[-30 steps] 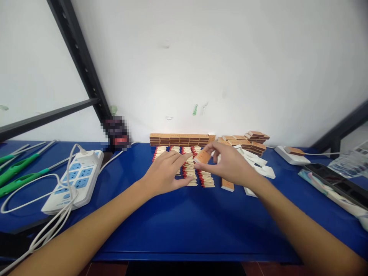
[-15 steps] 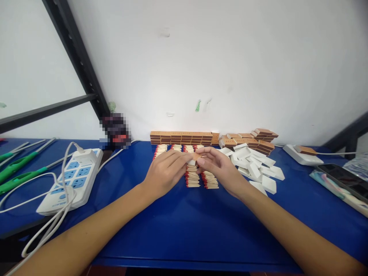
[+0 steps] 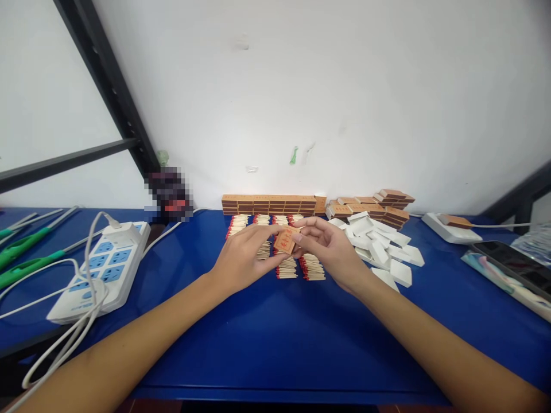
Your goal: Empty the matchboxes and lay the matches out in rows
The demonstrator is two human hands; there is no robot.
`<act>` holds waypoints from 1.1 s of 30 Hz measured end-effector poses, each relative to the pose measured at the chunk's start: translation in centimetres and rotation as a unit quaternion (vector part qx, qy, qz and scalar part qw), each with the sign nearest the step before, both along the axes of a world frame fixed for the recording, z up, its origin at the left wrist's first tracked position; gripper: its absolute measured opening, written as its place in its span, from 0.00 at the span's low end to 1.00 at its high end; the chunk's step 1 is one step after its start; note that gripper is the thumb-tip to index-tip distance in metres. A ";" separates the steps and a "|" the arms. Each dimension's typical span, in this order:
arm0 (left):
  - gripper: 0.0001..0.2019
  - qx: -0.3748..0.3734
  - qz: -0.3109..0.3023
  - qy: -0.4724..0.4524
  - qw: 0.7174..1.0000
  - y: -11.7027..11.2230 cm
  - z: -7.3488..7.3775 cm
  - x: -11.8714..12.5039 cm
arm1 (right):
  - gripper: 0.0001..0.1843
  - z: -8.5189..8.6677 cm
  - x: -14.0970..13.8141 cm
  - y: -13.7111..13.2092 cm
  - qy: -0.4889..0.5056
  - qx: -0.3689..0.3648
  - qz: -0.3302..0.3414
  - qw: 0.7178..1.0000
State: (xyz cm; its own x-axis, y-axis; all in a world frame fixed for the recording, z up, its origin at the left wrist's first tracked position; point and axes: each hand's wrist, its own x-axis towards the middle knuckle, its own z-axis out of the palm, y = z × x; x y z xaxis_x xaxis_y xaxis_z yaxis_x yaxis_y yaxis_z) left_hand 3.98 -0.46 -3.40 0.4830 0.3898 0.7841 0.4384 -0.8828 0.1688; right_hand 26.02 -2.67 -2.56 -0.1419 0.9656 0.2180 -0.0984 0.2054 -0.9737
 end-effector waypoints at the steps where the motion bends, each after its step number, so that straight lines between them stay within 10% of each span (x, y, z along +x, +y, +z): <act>1: 0.20 -0.005 0.000 0.002 1.000 -0.1 0.0 0.1 | 0.25 0.0 -0.1 -0.1 -0.007 0.000 0.006 1.000; 7: 0.18 -0.032 0.002 -0.014 0.999 -0.8 0.4 0.4 | 0.23 0.3 -0.5 -0.6 -0.039 0.021 0.041 0.998; 17: 0.19 -0.352 -0.045 -0.121 0.927 -1.2 1.8 0.5 | 0.25 0.3 -0.6 -0.7 -0.058 0.011 0.007 0.998; 24: 0.20 -0.097 0.026 -0.044 0.994 -0.4 0.7 0.1 | 0.26 0.0 -0.6 -0.5 -0.025 -0.022 -0.015 0.999; 33: 0.18 -0.075 0.074 -0.041 0.994 -0.1 0.1 -0.2 | 0.24 -0.6 -0.8 -0.9 -0.045 0.007 0.009 0.999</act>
